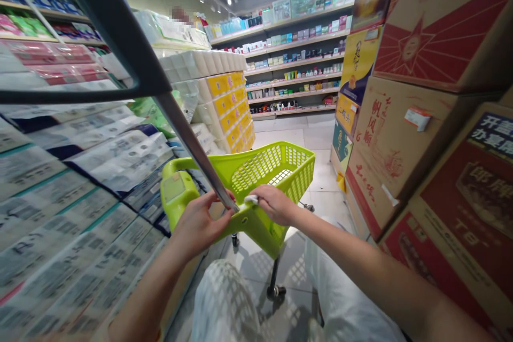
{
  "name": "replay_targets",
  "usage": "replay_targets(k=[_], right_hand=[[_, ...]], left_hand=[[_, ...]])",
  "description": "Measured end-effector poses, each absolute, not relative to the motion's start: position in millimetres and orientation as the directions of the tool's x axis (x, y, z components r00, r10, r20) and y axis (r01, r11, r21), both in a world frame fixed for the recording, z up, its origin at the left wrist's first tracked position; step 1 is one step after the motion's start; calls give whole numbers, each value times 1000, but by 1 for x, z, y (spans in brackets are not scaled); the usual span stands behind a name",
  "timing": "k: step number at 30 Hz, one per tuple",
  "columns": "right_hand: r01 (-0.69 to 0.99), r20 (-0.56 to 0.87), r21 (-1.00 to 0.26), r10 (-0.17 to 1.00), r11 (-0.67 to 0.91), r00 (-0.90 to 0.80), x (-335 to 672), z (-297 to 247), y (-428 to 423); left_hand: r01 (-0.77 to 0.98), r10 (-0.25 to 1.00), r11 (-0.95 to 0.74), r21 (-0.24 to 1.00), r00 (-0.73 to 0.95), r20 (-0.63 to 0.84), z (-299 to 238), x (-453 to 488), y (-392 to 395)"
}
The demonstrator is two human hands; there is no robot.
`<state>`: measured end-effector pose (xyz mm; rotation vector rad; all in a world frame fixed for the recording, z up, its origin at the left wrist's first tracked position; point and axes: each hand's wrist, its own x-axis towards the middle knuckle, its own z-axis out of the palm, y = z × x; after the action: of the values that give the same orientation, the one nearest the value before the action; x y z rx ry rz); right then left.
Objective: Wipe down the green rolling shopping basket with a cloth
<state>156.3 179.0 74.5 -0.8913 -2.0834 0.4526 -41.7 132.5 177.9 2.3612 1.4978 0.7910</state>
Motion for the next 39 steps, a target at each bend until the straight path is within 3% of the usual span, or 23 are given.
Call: replay_targets(k=[4,7,13,20,26,29,34,37,39], right_hand=[[617,439,-551,824,562,-358,164,72,189],[573,479,-531,779,624,-405,148,79,178],[458,562,-463,651,759,-511,130,90,162],[544,521,-415,681,729,-515,139,92,163],[654,450,-372,744,659,-493,152,91,175],[681,447,-411,785,606,-429,149,88,174],[587,581,-396,688,706,-435,127,85,154],[546,603,-384,650,745,-463,140,74,161],[582,574,-407,693,704,-437,160,63,173]], left_hand=[[762,893,-438,477,310,326,172,-44,136],[787,904,-411,461,284,320,168,-45,138],[909,941,-316,271,262,216,169,-44,135],[959,967,-237,158,218,130,177,-35,133],[969,963,-238,70,226,146,177,-33,130],[964,957,-255,80,240,161,175,-33,129],[934,939,-311,173,274,208,174,-35,129],[935,940,-319,159,290,178,175,-38,128],[942,947,-307,135,288,144,176,-39,128]])
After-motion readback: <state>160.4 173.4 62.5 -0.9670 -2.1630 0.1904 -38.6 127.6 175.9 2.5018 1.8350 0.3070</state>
